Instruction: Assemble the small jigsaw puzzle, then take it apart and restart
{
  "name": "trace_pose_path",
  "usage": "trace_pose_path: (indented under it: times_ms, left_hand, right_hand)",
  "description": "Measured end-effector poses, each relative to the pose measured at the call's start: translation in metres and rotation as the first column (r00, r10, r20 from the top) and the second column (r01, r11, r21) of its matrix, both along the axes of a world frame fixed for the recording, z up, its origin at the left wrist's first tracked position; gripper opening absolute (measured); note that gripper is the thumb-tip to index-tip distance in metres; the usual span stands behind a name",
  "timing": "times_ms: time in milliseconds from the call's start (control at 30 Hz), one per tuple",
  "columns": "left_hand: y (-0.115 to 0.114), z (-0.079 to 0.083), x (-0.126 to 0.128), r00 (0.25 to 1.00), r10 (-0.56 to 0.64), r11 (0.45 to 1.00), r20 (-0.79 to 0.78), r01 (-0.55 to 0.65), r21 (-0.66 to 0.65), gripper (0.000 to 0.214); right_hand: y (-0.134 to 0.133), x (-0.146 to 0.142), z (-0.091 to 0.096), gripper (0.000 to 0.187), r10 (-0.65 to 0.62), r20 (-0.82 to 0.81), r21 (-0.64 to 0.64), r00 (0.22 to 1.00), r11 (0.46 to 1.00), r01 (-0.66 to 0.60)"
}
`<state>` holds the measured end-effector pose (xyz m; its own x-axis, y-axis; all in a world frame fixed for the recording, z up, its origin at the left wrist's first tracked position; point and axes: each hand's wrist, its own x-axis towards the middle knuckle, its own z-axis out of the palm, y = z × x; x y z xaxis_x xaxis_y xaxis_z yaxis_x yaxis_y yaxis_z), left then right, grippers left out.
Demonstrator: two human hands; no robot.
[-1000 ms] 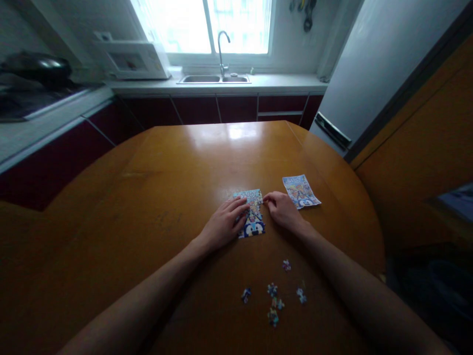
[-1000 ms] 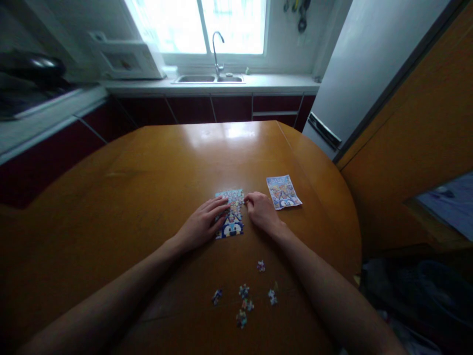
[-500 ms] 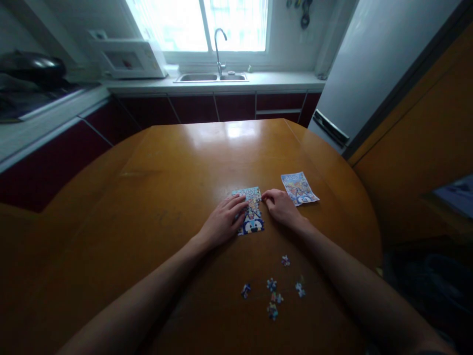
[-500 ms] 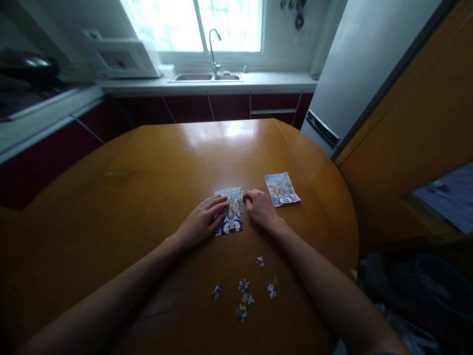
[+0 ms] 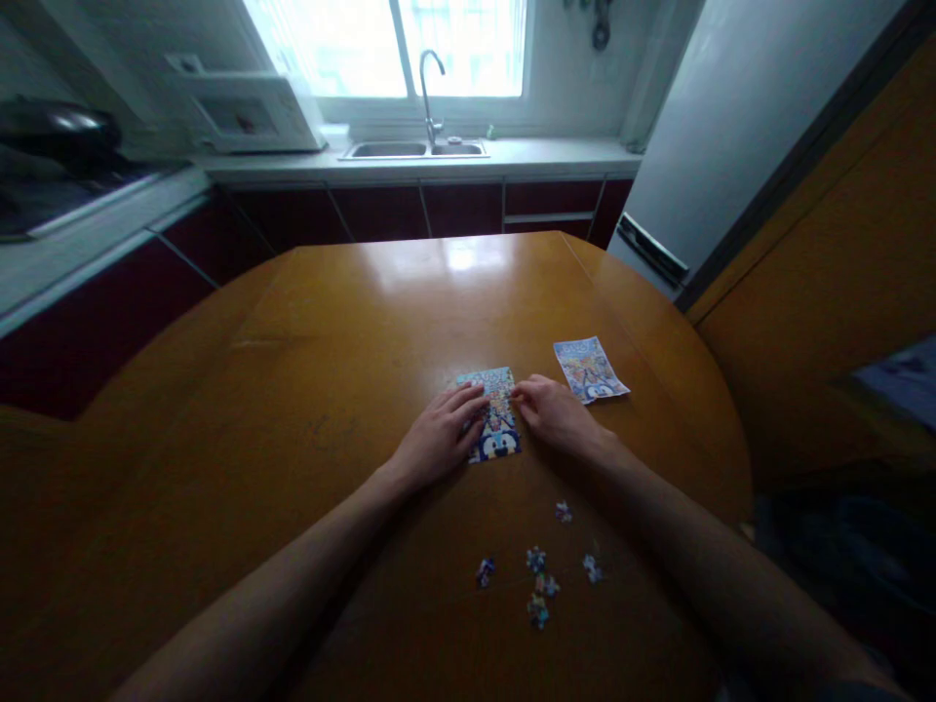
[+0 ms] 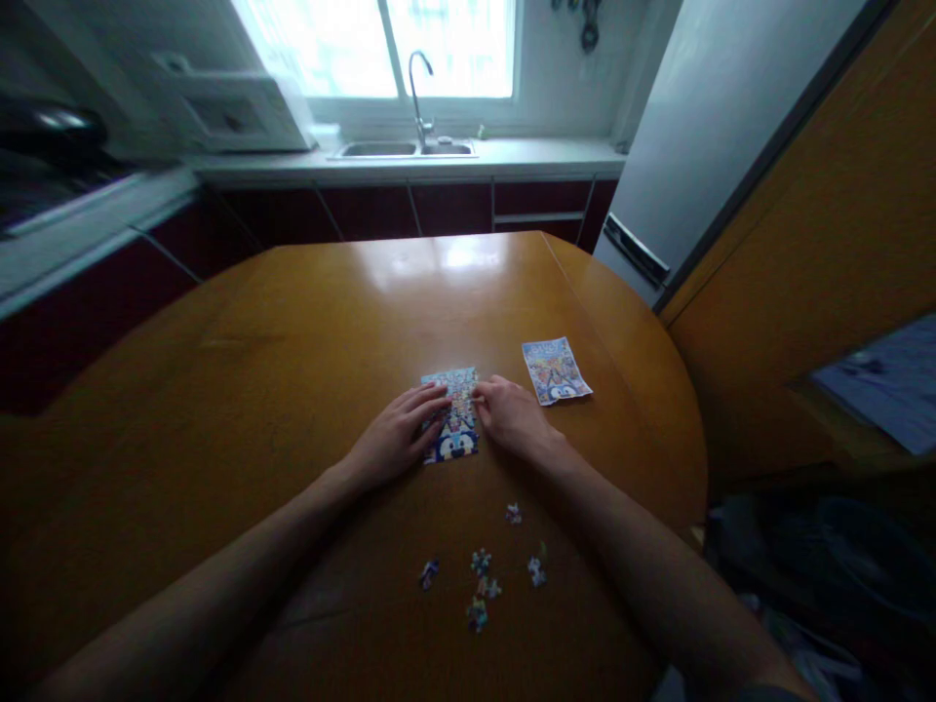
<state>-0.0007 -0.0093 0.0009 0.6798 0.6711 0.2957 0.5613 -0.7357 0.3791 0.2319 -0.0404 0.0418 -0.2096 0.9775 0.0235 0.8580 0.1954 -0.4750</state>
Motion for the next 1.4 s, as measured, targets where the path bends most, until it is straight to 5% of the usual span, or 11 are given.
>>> trace_pose_path:
  times_ms: [67,167,267,667,1000,1267,1400]
  left_hand:
    - [0.000,0.000,0.000,1.000,0.002,1.000,0.003,-0.002,-0.008,0.035]
    - [-0.001,0.000,0.000,1.000,0.005,1.000,-0.004,-0.005,-0.013,0.035]
    - [-0.001,0.001,0.000,1.000,0.002,1.000,-0.004,-0.002,-0.008,0.035]
    - [-0.001,0.001,0.000,1.000,0.006,1.000,-0.017,-0.006,0.010,0.035]
    - [-0.001,0.002,0.001,1.000,-0.003,1.000,0.007,0.003,0.005,0.034]
    - [-0.001,0.001,0.001,1.000,0.003,1.000,0.005,-0.003,0.007,0.034]
    - [-0.001,0.003,0.001,1.000,0.000,1.000,-0.001,0.000,0.007,0.034]
  right_hand:
    - [-0.016,-0.002,0.018,0.019,0.167,0.078,-0.097,0.983,0.982,-0.159]
    - [-0.047,-0.011,0.041,0.014,0.427,0.133,-0.279,0.895,0.882,-0.380]
    - [-0.072,-0.025,0.054,0.015,0.573,0.204,-0.390,0.794,0.791,-0.471]
    - [-0.089,-0.047,0.058,0.013,0.595,0.299,-0.506,0.746,0.762,-0.405]
    - [-0.080,-0.040,0.043,0.011,0.548,0.272,-0.339,0.791,0.824,-0.455]
    - [-0.079,-0.042,0.039,0.014,0.637,0.212,-0.327,0.741,0.761,-0.561]
    - [-0.072,-0.042,0.036,0.008,0.732,0.059,-0.317,0.678,0.658,-0.683]
